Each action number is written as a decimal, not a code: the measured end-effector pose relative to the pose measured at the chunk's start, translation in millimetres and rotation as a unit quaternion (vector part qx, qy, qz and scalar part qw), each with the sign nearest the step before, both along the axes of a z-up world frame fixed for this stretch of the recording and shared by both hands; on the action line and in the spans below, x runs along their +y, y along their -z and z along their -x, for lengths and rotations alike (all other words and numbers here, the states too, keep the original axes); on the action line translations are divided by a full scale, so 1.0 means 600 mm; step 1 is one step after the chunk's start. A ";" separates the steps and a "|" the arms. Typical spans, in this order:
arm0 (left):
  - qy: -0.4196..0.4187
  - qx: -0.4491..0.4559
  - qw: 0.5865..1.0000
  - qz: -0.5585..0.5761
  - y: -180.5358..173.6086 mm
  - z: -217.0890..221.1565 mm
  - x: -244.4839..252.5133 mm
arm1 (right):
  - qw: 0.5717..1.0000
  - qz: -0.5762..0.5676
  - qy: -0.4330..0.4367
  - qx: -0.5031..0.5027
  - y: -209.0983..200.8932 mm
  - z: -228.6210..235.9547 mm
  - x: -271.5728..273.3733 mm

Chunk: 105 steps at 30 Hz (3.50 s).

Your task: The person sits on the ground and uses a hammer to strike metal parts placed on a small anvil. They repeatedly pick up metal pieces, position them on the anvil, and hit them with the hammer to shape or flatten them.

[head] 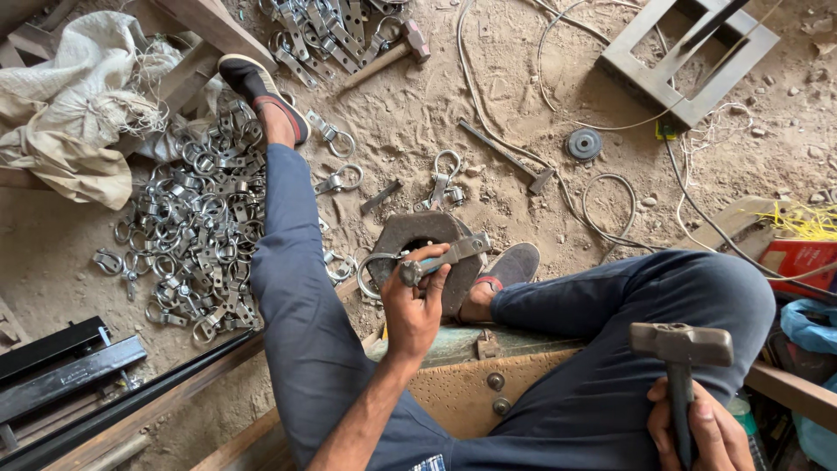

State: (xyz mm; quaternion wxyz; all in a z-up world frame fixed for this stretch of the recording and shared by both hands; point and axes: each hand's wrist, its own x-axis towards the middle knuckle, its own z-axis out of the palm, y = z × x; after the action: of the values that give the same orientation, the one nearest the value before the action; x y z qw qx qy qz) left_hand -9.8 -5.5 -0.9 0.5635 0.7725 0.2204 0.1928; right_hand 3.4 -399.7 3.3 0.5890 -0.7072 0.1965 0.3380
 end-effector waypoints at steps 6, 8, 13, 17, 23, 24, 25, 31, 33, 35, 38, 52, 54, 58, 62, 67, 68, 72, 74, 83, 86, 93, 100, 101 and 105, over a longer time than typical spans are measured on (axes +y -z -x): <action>-0.010 0.001 1.000 0.017 0.006 -0.003 -0.006 | 1.000 -0.019 -0.010 0.001 0.000 -0.005 -0.001; -0.014 0.008 1.000 0.016 0.004 -0.006 -0.008 | 0.999 -0.027 -0.018 -0.001 0.007 -0.004 -0.008; 0.003 -0.027 0.992 -0.124 0.005 -0.007 -0.006 | 0.999 -0.049 -0.011 -0.003 0.022 0.003 -0.023; 0.050 -0.007 0.988 -0.146 0.019 -0.019 -0.003 | 1.000 0.005 -0.010 0.003 0.009 -0.002 -0.003; 0.096 -0.004 0.972 -0.214 0.012 -0.030 0.010 | 1.000 -0.025 0.007 -0.001 -0.009 -0.006 0.019; 0.095 -0.008 0.973 -0.209 0.011 -0.030 0.012 | 1.000 -0.009 0.013 0.006 -0.012 -0.007 0.022; 0.094 -0.013 0.974 -0.205 0.010 -0.030 0.014 | 1.000 -0.022 0.017 -0.010 -0.016 -0.003 0.025; 0.100 -0.045 0.982 -0.156 0.022 -0.032 0.019 | 0.993 0.034 0.008 -0.111 -0.069 0.015 0.098; 0.095 -0.065 0.980 -0.163 0.023 -0.027 0.020 | 0.990 0.099 0.006 -0.098 -0.101 0.014 0.136; 0.094 -0.083 0.979 -0.161 0.023 -0.031 0.020 | 0.974 0.093 -0.068 -0.197 -0.117 0.016 0.191; 0.082 -0.092 0.981 -0.152 0.026 -0.031 0.017 | 0.914 0.147 -0.198 -0.322 -0.149 0.002 0.260; 0.086 -0.031 0.991 -0.096 0.078 -0.043 0.002 | 0.736 0.293 -0.326 -0.516 -0.085 -0.073 0.312; 0.066 -0.079 0.987 -0.123 0.084 -0.039 0.005 | 0.820 0.265 -0.324 -0.390 -0.071 -0.070 0.324; 0.069 -0.137 0.981 -0.123 0.069 -0.035 0.017 | 0.839 0.161 -0.203 -0.478 -0.020 0.038 0.238; 0.059 -0.112 0.988 -0.087 0.063 -0.035 0.009 | 0.959 -0.064 0.038 -0.272 0.067 0.065 0.114; 0.039 -0.085 0.995 -0.027 0.069 -0.033 0.016 | 0.982 -0.018 0.023 -0.188 0.109 0.023 0.002; 0.027 -0.109 0.993 -0.023 0.065 -0.034 0.018 | 0.976 -0.020 -0.012 -0.218 0.110 0.025 -0.009; -0.004 -0.173 0.984 -0.035 0.055 -0.029 0.023 | 0.880 0.030 -0.039 -0.473 0.099 0.033 0.036; 0.003 -0.157 0.987 -0.042 0.061 -0.030 0.020 | 0.987 -0.042 0.070 -0.140 0.045 0.012 0.047; 0.037 -0.106 0.988 -0.104 0.087 -0.032 0.014 | 0.991 0.054 0.031 -0.120 -0.034 0.007 0.121; 0.039 -0.100 0.990 -0.089 0.075 -0.032 0.014 | 0.994 0.029 0.001 -0.107 -0.044 0.004 0.119; 0.048 -0.082 0.988 -0.119 0.062 -0.037 0.016 | 0.996 0.019 -0.004 -0.091 -0.047 0.003 0.115; 0.051 -0.030 0.992 -0.115 0.085 -0.037 0.020 | 0.996 0.034 -0.010 -0.087 -0.056 0.003 0.121; 0.055 -0.051 0.989 -0.130 0.092 -0.038 0.020 | 0.995 0.037 -0.016 -0.091 -0.060 0.003 0.125; 0.074 -0.080 0.982 -0.157 0.120 -0.055 0.014 | 0.994 0.077 -0.010 -0.074 -0.077 -0.002 0.143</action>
State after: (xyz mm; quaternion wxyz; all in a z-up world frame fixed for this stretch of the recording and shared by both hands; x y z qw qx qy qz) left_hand 22.9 2.7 -72.6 0.4634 0.8477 0.0841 0.2442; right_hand 4.8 -313.6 49.7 0.5425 -0.7754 0.1701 0.2747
